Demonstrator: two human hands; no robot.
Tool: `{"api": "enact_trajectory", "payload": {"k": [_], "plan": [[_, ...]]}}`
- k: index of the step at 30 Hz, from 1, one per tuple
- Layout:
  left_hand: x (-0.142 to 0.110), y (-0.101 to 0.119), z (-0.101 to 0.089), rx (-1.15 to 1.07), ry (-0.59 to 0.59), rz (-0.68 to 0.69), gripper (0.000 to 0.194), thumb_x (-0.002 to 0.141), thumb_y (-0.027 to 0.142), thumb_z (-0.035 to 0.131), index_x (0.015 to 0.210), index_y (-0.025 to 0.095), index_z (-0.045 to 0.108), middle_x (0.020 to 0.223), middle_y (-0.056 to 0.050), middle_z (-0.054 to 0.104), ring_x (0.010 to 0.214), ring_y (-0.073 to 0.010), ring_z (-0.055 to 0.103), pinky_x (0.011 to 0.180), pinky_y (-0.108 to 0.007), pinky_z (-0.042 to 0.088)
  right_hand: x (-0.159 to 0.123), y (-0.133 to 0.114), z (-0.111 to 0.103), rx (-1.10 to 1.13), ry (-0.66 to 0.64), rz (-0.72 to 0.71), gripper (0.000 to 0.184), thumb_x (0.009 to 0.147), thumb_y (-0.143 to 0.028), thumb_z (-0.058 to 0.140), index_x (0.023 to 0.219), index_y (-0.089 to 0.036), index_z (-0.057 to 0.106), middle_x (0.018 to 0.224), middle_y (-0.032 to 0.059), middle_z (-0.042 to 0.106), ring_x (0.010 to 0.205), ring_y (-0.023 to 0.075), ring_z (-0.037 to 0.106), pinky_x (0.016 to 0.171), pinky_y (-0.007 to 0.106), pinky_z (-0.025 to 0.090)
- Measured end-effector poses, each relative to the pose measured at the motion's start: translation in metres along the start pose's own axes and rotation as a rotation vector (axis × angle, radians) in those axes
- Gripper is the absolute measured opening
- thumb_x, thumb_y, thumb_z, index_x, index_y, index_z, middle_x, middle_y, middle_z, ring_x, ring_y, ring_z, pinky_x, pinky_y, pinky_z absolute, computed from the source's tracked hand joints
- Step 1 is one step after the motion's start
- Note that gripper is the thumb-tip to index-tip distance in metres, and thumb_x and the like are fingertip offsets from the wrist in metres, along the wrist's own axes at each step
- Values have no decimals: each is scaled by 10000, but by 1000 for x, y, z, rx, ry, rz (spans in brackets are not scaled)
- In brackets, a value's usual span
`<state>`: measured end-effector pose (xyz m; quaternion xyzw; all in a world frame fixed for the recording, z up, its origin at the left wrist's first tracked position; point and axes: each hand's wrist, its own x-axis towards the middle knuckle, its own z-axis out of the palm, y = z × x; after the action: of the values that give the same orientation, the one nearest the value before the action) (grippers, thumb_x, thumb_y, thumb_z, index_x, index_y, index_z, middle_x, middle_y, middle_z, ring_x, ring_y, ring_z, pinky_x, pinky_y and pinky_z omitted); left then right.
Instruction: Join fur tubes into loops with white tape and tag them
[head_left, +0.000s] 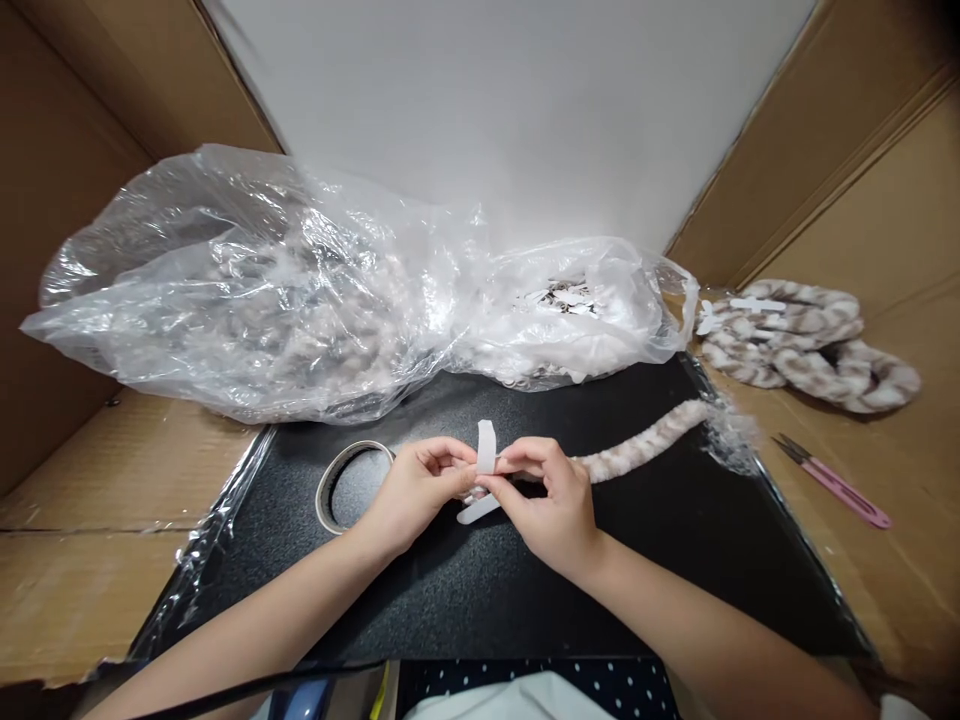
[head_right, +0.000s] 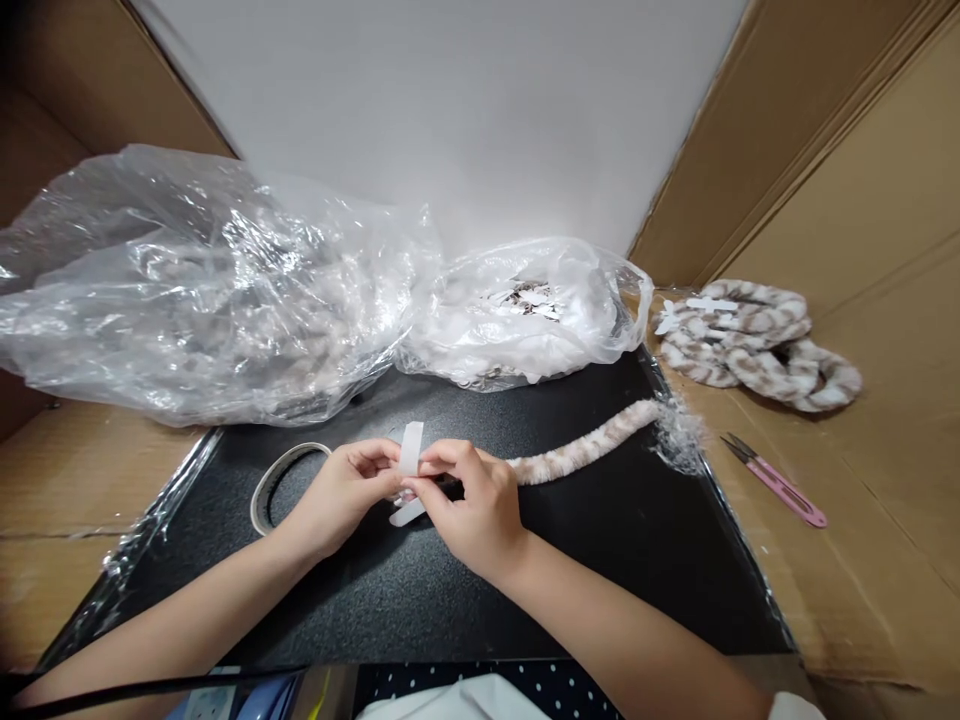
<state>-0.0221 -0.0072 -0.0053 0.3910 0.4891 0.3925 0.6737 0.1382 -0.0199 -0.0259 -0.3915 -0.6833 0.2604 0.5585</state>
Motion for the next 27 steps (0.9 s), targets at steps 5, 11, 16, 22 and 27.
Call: {"api": "enact_trajectory", "payload": {"k": [5,11,16,22,27], "plan": [[1,-6,-5,-122,-49,-182,295,500,240,897,656,112,681,602,-24,706,543,-91,606,544,-167,444,2,-3,-2,-89,4,-124,264,785,-164,734,938,-248,537,775,-19,712,682,148,727,599,229,582],[1,-2,-7,-204,-107,-267,296,491,220,910,689,99,726,645,-29,710,594,-88,613,629,-186,466,0,-2,1,-54,18,-77,288,777,-163,741,947,-247,525,773,-28,713,691,141,731,643,229,593],[1,0,-6,-233,-128,-270,304,527,233,902,777,117,774,683,-35,729,653,-90,621,679,-182,467,-1,1,3,43,61,99,297,777,-177,735,953,-245,506,770,-19,709,674,141,728,620,220,596],[0,-2,-5,-150,-77,-232,290,536,222,892,785,131,775,708,-34,742,652,-86,621,663,-167,462,0,1,5,111,58,208,337,742,-147,750,943,-248,499,751,-30,712,679,144,729,629,220,589],[0,-2,-1,-71,20,-142,216,547,256,867,626,137,706,556,1,683,535,-81,581,551,-167,426,-1,0,6,116,37,190,332,750,-138,738,946,-249,493,742,-41,704,659,138,724,618,218,580]]}}
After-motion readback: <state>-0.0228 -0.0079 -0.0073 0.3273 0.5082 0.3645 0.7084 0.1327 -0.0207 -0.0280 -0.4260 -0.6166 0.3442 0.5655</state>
